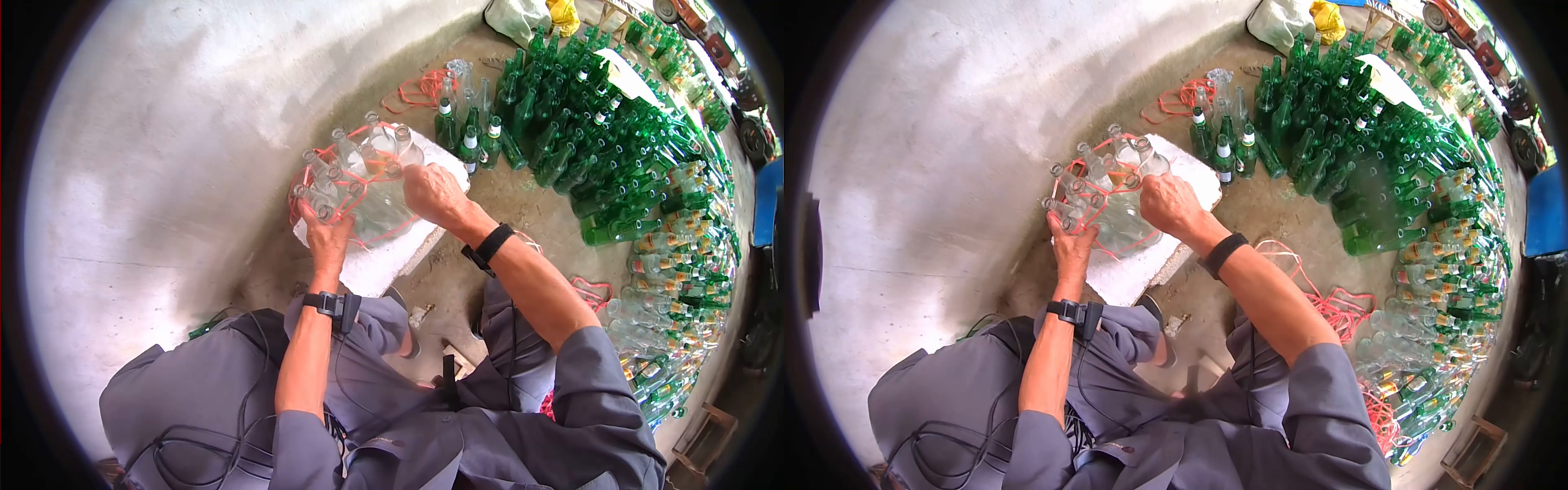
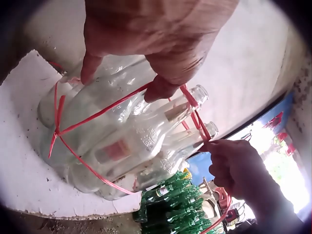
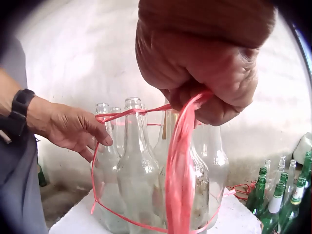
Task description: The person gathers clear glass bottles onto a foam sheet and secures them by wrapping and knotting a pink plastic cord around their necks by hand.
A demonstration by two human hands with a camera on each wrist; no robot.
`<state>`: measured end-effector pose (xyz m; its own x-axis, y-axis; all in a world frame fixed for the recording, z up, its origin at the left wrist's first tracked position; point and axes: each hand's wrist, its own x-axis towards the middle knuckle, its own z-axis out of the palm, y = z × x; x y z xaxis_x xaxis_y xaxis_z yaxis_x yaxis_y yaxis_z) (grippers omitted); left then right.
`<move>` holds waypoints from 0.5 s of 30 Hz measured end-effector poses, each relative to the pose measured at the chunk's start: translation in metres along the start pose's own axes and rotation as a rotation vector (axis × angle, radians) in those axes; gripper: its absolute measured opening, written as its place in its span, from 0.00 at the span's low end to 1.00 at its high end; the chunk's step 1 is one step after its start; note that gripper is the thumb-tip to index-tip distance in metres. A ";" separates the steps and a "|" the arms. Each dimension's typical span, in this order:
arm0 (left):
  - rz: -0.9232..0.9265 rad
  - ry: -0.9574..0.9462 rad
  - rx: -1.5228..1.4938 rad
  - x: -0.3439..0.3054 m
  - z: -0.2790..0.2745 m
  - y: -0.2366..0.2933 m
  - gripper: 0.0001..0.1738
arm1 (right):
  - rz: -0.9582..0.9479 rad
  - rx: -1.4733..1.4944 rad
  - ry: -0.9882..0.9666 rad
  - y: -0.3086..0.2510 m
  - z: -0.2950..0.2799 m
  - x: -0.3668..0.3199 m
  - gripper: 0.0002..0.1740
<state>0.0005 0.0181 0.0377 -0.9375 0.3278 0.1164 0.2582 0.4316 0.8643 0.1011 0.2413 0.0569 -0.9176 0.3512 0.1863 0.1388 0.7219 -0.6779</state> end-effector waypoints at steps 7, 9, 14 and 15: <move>0.072 -0.080 0.073 0.019 -0.011 -0.010 0.57 | 0.025 0.105 0.054 -0.002 0.002 -0.001 0.12; 0.064 -0.059 0.077 0.022 -0.012 -0.016 0.56 | 0.046 0.132 0.054 -0.002 0.001 -0.001 0.11; 0.188 -0.145 0.034 0.043 -0.019 -0.024 0.55 | 0.067 0.111 0.039 -0.009 0.003 -0.006 0.12; 0.191 -0.145 0.030 0.050 -0.021 -0.025 0.55 | 0.075 0.110 0.036 -0.010 0.004 -0.007 0.12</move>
<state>-0.0572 0.0060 0.0319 -0.8282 0.5220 0.2037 0.4368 0.3738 0.8182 0.1049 0.2293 0.0593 -0.8917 0.4248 0.1563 0.1633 0.6239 -0.7642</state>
